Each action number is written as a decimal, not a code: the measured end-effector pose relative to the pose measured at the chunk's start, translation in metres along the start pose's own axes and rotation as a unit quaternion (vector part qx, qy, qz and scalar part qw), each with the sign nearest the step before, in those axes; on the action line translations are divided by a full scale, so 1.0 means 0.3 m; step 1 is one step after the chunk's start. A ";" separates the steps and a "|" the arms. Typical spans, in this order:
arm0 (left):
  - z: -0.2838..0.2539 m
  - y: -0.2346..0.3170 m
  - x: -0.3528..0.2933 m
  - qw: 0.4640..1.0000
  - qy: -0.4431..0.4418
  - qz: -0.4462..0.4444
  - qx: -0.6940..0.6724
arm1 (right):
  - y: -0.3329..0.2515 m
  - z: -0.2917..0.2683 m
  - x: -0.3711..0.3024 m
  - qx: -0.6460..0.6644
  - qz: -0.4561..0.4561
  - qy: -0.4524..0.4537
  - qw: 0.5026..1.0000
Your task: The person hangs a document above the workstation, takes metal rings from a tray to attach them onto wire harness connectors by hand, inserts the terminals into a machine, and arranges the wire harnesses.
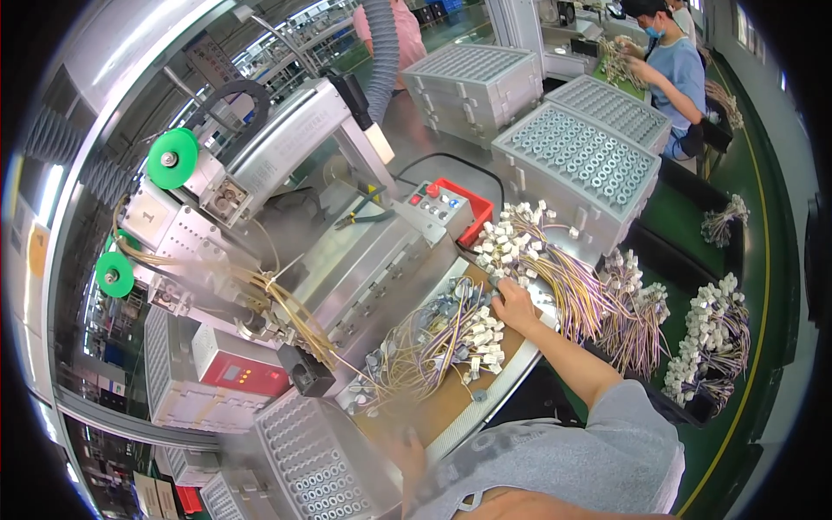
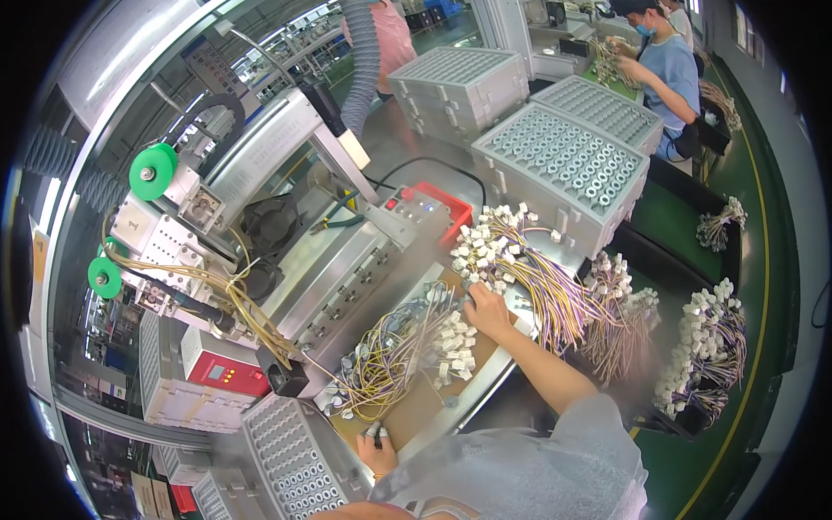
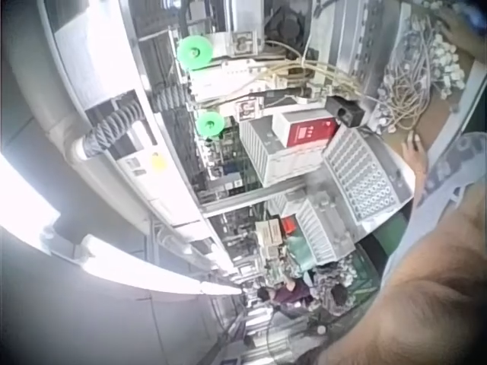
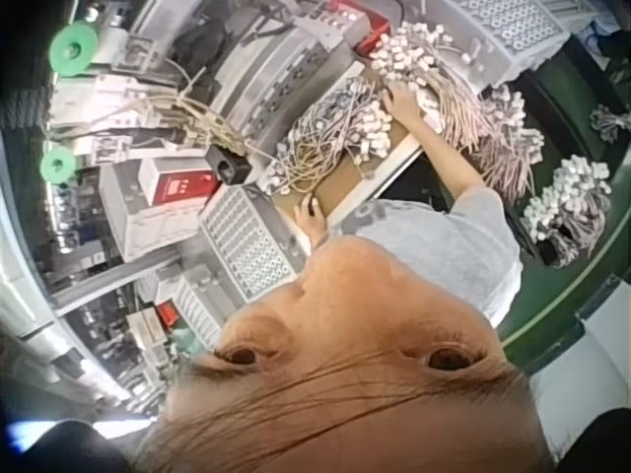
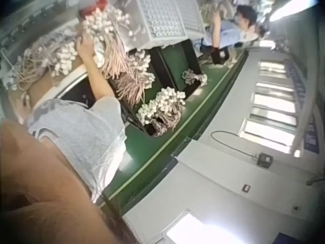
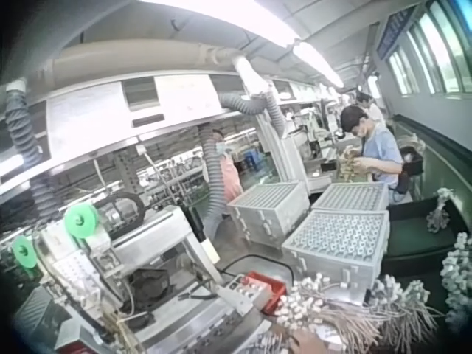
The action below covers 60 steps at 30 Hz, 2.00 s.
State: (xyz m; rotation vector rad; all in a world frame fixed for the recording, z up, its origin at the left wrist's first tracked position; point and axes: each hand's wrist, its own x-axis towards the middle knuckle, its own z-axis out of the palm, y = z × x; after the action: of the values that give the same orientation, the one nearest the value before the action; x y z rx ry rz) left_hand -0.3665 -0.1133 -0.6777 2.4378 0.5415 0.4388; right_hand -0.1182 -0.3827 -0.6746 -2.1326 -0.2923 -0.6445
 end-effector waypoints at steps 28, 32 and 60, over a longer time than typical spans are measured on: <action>0.022 0.018 0.043 0.994 -0.030 0.062 0.087 | 0.071 0.011 0.016 -0.020 0.002 0.003 1.000; 0.008 0.050 0.045 0.984 0.111 0.134 0.037 | 0.042 0.065 0.034 -0.028 -0.029 0.027 0.999; -0.003 0.056 0.008 0.998 0.012 0.009 0.057 | 0.023 0.013 0.007 -0.029 -0.009 0.003 1.000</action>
State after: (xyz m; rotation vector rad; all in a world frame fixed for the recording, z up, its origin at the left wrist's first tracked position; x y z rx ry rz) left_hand -0.3603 -0.1241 -0.6661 2.5499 0.5699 0.4558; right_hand -0.1123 -0.3838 -0.6799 -2.1846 -0.2924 -0.6760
